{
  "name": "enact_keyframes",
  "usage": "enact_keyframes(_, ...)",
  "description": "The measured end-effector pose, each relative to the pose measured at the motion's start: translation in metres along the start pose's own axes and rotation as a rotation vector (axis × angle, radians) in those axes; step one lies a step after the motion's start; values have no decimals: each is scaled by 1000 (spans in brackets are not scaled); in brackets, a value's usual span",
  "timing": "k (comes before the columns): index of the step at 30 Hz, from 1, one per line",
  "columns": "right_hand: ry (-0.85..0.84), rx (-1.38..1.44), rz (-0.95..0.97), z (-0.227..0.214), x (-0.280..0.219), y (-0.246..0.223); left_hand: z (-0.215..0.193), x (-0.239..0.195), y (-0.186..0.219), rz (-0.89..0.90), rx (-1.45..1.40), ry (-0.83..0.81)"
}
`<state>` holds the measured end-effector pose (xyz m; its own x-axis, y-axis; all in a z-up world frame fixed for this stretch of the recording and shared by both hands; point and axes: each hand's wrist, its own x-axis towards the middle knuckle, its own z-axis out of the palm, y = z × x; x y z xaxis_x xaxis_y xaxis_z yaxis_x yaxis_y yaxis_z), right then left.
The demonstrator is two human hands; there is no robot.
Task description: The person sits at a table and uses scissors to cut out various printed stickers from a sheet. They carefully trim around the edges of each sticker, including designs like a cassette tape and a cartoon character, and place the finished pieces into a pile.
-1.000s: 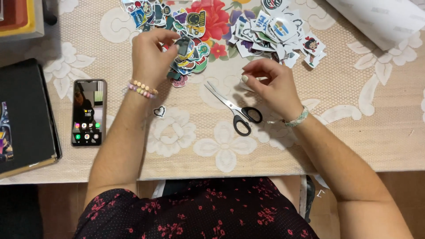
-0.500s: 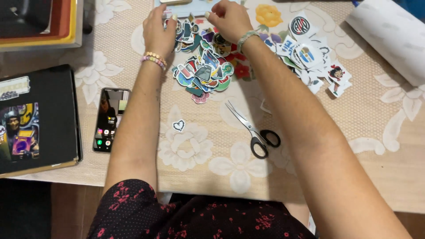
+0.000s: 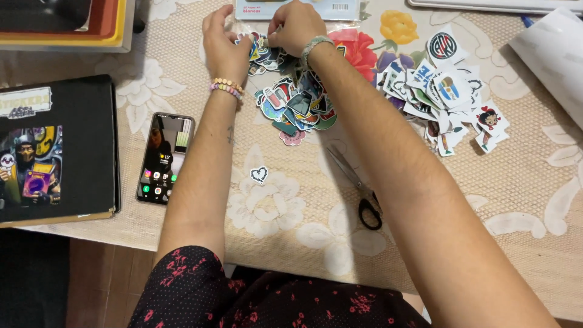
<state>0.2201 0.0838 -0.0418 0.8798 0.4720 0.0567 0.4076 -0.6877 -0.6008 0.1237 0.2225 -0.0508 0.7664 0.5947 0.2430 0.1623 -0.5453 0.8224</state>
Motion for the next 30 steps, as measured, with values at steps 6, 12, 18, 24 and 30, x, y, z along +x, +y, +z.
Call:
enact_keyframes(6, -332, 48, -118, -30, -33, -12, -11, -49, 39, -128, 8, -223)
enact_keyframes(12, -265, 117, -175, -66, -68, 8, -29, -80, 38, 114, 37, -313)
enact_keyframes(18, 25, -307, -76, -79, -93, 69, -7, -83, 22, 233, 209, -361)
enact_keyframes(24, 97, -332, -41, -62, -108, 71, 0, -89, 17, 432, 40, -362)
enact_keyframes(30, 185, -81, -185, -48, -108, 49, -16, -94, 27, 374, -194, -368)
